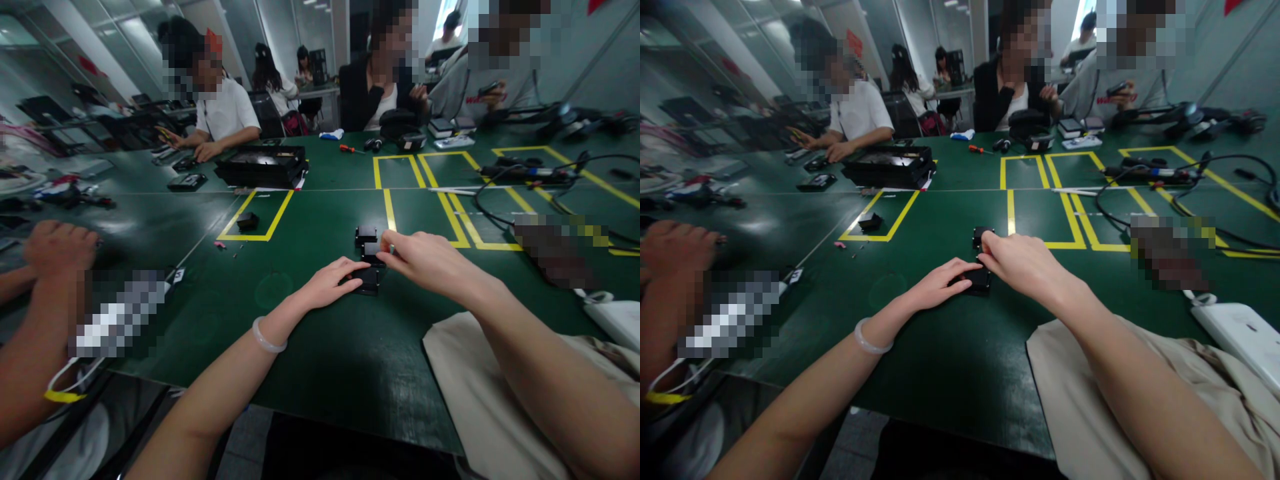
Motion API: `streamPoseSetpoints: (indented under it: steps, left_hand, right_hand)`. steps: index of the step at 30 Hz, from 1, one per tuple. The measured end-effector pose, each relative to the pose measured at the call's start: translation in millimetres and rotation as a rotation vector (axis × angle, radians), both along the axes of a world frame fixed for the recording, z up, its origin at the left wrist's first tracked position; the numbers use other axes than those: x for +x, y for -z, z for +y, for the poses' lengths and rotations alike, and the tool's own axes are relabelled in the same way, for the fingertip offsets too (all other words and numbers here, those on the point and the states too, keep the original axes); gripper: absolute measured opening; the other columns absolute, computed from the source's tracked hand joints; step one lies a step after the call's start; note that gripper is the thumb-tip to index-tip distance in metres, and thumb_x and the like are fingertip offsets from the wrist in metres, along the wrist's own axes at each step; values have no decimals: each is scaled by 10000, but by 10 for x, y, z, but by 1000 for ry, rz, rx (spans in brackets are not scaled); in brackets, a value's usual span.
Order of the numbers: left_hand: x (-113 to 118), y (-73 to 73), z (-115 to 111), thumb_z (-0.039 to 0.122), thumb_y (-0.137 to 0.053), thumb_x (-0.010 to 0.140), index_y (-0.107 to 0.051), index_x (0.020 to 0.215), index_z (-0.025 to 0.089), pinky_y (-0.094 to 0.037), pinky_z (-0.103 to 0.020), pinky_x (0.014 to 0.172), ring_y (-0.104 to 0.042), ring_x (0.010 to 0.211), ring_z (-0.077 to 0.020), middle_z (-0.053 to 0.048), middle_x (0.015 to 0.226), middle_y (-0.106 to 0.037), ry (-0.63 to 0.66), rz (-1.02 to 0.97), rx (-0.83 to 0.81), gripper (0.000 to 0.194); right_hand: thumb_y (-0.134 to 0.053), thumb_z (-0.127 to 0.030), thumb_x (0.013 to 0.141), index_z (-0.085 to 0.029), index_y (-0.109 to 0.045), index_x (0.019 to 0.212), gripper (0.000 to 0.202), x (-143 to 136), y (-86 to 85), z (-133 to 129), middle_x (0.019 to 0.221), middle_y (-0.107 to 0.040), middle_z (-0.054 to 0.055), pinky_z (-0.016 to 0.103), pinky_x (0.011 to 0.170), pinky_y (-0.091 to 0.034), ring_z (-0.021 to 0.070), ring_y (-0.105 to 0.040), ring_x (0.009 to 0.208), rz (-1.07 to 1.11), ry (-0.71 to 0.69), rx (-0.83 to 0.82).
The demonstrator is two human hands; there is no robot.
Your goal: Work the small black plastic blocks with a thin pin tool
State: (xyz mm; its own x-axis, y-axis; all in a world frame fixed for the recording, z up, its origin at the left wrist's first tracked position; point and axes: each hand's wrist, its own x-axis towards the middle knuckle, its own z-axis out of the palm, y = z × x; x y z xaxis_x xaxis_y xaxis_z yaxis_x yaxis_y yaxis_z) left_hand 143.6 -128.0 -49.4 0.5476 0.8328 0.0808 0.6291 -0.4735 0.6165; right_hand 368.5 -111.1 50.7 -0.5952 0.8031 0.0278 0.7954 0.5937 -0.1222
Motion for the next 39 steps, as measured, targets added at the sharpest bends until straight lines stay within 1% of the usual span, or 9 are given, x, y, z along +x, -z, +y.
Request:
streamPoseSetpoints:
  steps: [2, 7, 13, 19, 21, 26, 34, 37, 39]
  left_hand:
    - [-2, -2, 1, 416, -409, 991, -440, 1391, 312, -443, -344, 923, -555, 1017, -200, -52, 1171, -529, 3, 0, -3, 415]
    - [-5, 2, 3, 406, -410, 991, -446, 1387, 300, -434, -350, 943, -543, 1065, -210, -56, 1170, -533, 13, -9, 10, 411]
    - [-7, -1, 2, 415, -403, 992, -443, 1391, 304, -439, -344, 931, -550, 1033, -206, -55, 1158, -534, 6, 3, 3, 416]
    - [-9, 3, 0, 410, -399, 996, -442, 1389, 301, -434, -345, 934, -548, 1033, -202, -54, 1160, -530, 12, -8, 5, 411]
    - [-10, 4, 0, 410, -402, 995, -437, 1393, 300, -434, -345, 934, -547, 1032, -201, -54, 1166, -528, 11, -8, 5, 414]
    - [-11, 0, 0, 414, -409, 992, -448, 1382, 298, -438, -344, 926, -551, 1022, -201, -54, 1157, -530, 10, -5, 1, 409]
    - [-6, -3, 1, 411, -407, 992, -439, 1392, 296, -439, -340, 927, -545, 1050, -206, -56, 1162, -532, 9, -1, 5, 417]
    - [0, 0, 5, 410, -413, 990, -457, 1375, 293, -442, -337, 922, -545, 1050, -205, -53, 1155, -532, 5, 4, 9, 405]
    - [1, 0, 5, 410, -411, 990, -458, 1374, 296, -441, -338, 924, -546, 1049, -204, -53, 1157, -531, 0, 7, 8, 403]
  right_hand:
    - [-374, -368, 949, -228, -512, 1006, 205, -3, 8, 3, 736, -633, 38, 263, 524, -226, 185, -550, 623, -5, 13, 3]
    - [-378, -302, 943, -226, -466, 1061, 166, 6, -5, -22, 796, -636, 30, 256, 535, -248, 175, -551, 648, 56, -113, -44]
    - [-378, -396, 954, -226, -507, 991, 216, -9, 0, -12, 706, -607, 32, 264, 523, -214, 191, -544, 618, -14, 16, 34]
    - [-380, -304, 946, -228, -475, 1029, 147, 9, 1, -19, 747, -604, 14, 260, 537, -255, 167, -522, 624, 70, -119, -62]
    - [-386, -299, 941, -226, -473, 1026, 141, 4, 3, -23, 745, -602, 13, 260, 534, -253, 166, -517, 617, 71, -104, -52]
    - [-389, -383, 954, -227, -500, 961, 191, -28, 12, -16, 683, -583, 14, 261, 519, -222, 178, -521, 604, 30, -40, 12]
    - [-390, -311, 943, -225, -460, 1068, 167, 15, 4, -15, 780, -622, 26, 259, 537, -246, 174, -533, 646, 65, -87, -48]
    - [-404, -356, 945, -227, -476, 1013, 162, 6, -7, -29, 732, -597, 11, 260, 535, -247, 165, -518, 621, 81, -121, -66]
    - [-394, -363, 948, -229, -488, 955, 164, -1, -12, -25, 706, -584, 9, 263, 527, -236, 165, -510, 608, 53, -107, -58]
